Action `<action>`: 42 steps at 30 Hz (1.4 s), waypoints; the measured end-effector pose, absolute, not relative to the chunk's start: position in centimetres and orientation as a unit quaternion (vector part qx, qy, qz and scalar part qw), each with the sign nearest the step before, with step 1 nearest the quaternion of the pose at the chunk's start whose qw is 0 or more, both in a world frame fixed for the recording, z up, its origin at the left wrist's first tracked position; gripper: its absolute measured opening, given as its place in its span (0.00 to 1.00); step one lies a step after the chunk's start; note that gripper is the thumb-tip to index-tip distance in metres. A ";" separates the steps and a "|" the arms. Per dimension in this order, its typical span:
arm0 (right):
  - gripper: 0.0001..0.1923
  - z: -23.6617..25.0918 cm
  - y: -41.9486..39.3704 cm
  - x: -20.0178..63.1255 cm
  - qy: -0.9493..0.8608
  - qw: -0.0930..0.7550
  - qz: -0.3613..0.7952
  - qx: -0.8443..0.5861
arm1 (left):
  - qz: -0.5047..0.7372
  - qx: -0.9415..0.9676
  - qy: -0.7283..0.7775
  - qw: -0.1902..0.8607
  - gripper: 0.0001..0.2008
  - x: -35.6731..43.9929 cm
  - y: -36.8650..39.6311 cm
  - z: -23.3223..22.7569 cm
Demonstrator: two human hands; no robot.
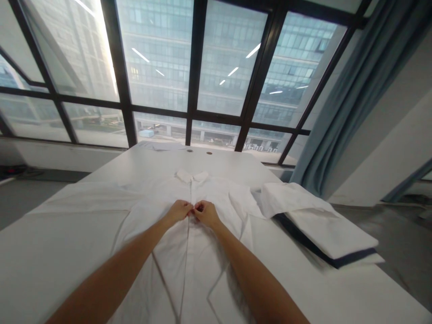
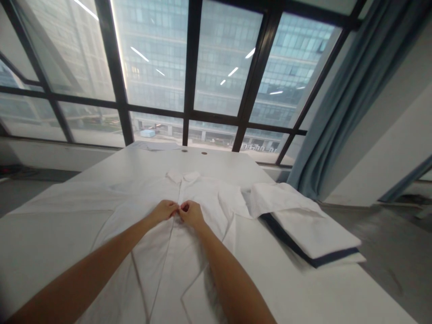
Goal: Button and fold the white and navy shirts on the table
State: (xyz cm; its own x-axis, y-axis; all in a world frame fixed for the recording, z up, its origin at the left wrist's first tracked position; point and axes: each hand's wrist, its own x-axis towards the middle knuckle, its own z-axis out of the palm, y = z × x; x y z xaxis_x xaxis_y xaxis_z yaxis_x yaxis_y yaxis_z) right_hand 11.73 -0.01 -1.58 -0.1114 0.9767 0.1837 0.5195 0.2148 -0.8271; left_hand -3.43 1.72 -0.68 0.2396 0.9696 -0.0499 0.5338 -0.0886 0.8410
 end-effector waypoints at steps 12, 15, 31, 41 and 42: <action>0.17 0.3 0.0 11.8 -0.714 0.272 0.275 -0.584 | 0.227 0.761 0.590 0.144 0.14 -3.2 0.1 0.5; 0.13 1.0 -0.6 12.1 -0.734 0.257 0.222 -0.588 | 0.221 0.772 0.594 0.045 0.16 -3.8 -0.6 0.7; 0.49 -0.4 5.5 22.6 -0.725 -0.005 0.051 -0.686 | 0.022 0.824 0.565 0.045 0.43 -7.1 7.4 -0.4; 0.18 2.7 -0.3 18.6 -0.792 0.103 -0.029 -0.601 | 0.164 0.852 0.494 -0.053 0.18 -7.2 2.8 2.4; 0.15 2.9 -2.1 18.5 -0.809 0.114 0.010 -0.577 | 0.160 0.861 0.482 -0.041 0.16 -7.6 1.2 2.8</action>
State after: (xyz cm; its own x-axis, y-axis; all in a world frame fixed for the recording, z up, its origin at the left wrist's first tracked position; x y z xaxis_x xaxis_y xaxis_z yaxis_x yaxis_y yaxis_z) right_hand 18.50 -2.13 2.89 -0.3091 0.9351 0.1735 0.9306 0.3350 -0.1477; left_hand -7.64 1.17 2.76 0.4843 0.8161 0.3153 0.8424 -0.5323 0.0839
